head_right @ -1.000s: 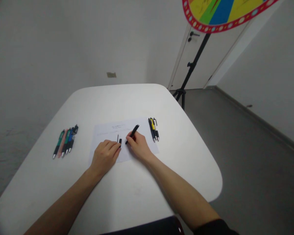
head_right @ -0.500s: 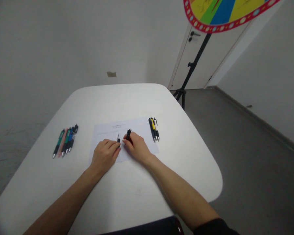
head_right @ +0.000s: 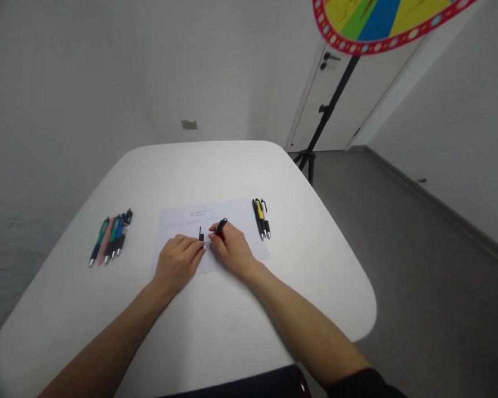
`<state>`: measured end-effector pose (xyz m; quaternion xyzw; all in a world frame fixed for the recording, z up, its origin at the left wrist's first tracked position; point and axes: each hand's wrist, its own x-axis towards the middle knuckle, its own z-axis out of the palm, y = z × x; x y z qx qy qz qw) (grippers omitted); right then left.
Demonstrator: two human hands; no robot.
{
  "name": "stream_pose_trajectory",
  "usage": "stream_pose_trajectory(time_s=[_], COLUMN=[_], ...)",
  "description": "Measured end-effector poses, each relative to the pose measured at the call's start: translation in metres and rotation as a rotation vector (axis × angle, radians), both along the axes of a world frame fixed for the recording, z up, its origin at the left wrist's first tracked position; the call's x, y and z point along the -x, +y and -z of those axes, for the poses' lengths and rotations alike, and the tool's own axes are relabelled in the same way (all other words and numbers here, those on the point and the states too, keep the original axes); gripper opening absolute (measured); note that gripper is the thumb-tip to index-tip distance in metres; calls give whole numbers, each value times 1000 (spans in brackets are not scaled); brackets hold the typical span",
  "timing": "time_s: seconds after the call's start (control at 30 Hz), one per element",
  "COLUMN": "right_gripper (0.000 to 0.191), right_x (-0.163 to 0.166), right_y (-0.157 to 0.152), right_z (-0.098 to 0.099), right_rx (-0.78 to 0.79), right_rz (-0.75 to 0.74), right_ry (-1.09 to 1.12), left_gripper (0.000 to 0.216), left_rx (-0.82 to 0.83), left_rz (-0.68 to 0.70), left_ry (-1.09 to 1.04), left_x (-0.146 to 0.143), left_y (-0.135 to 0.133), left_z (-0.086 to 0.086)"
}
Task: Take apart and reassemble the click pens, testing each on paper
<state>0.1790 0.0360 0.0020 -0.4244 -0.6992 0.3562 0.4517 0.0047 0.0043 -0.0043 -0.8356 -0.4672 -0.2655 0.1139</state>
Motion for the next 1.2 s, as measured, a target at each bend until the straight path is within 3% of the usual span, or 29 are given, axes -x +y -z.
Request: stream_pose_trajectory(time_s=[0.57, 1.0, 1.2], right_gripper=[21, 24, 27], right_x=[1, 3, 2], right_y=[8, 8, 10], right_z=[9, 6, 5], right_rx=[221, 241, 222], right_rz=[55, 30, 100], right_ry=[191, 285, 358], left_gripper=[8, 10, 11], left_rx=[4, 63, 66], left_rz=[2, 55, 86], left_ry=[-22, -21, -12], left_x=[-1, -3, -2], left_y=[-1, -3, -3], left_z=[-2, -7, -5])
